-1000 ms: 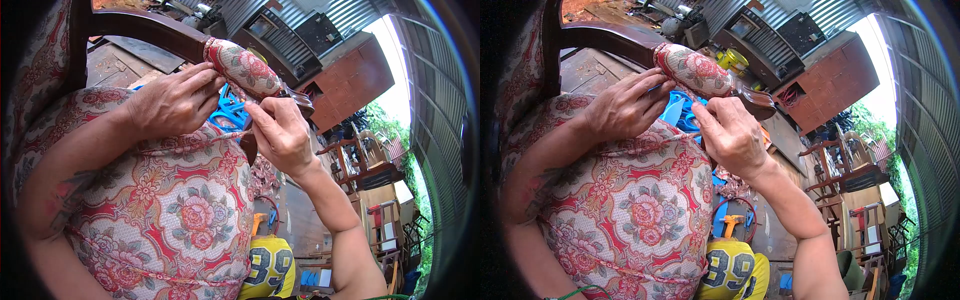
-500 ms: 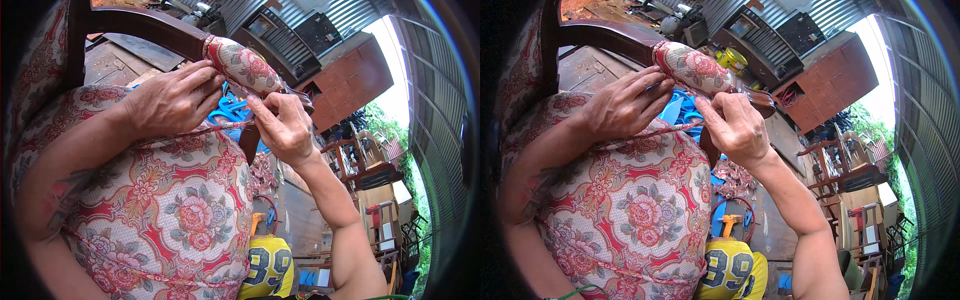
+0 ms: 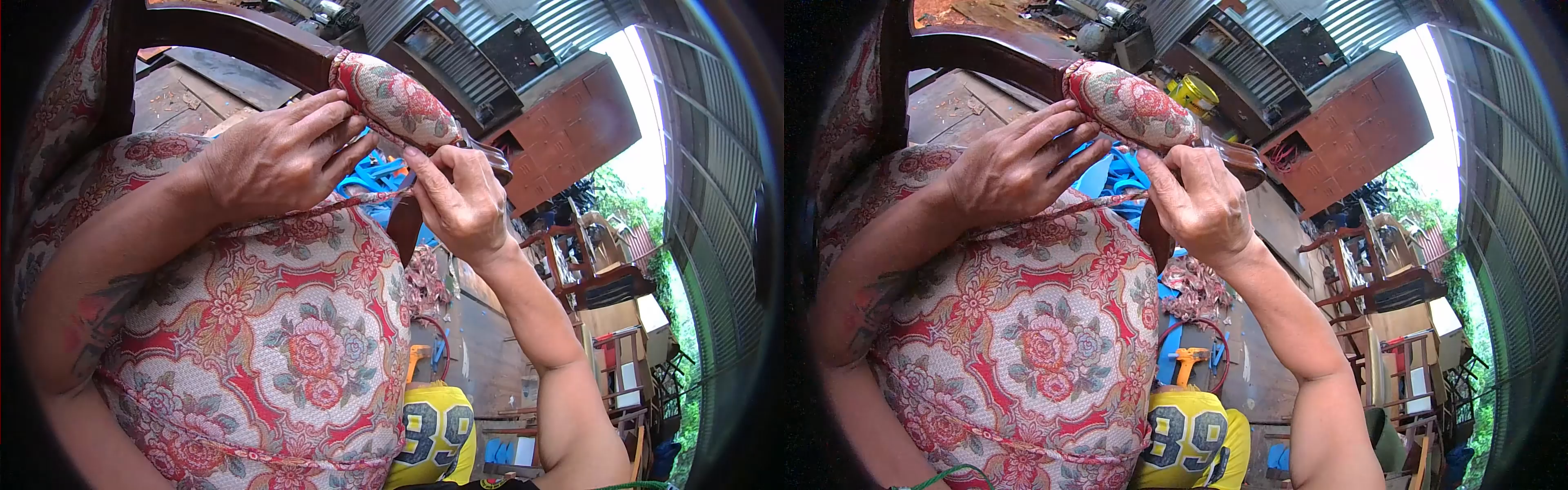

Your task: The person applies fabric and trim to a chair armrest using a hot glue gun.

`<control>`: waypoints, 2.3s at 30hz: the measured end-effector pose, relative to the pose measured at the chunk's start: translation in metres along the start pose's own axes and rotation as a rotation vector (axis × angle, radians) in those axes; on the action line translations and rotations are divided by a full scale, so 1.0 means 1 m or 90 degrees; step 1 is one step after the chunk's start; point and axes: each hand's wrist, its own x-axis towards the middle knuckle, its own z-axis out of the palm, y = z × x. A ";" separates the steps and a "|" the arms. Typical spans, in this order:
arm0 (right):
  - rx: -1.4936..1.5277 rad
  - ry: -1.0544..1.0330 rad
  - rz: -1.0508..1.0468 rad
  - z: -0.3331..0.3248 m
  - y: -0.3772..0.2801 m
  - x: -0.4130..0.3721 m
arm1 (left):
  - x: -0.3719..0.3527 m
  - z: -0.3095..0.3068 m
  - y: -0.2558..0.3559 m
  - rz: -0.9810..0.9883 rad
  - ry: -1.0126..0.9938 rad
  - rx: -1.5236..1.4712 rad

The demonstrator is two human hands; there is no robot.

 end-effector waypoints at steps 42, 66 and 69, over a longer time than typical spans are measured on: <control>-0.117 -0.043 -0.126 0.001 0.014 0.002 | 0.009 0.017 0.023 -0.055 0.028 0.121; -0.090 0.010 -0.076 0.002 0.010 -0.006 | 0.025 -0.019 0.022 -0.074 -0.044 -0.068; -0.081 0.019 -0.063 0.003 0.010 -0.007 | 0.039 -0.047 0.051 -0.348 -0.259 -0.254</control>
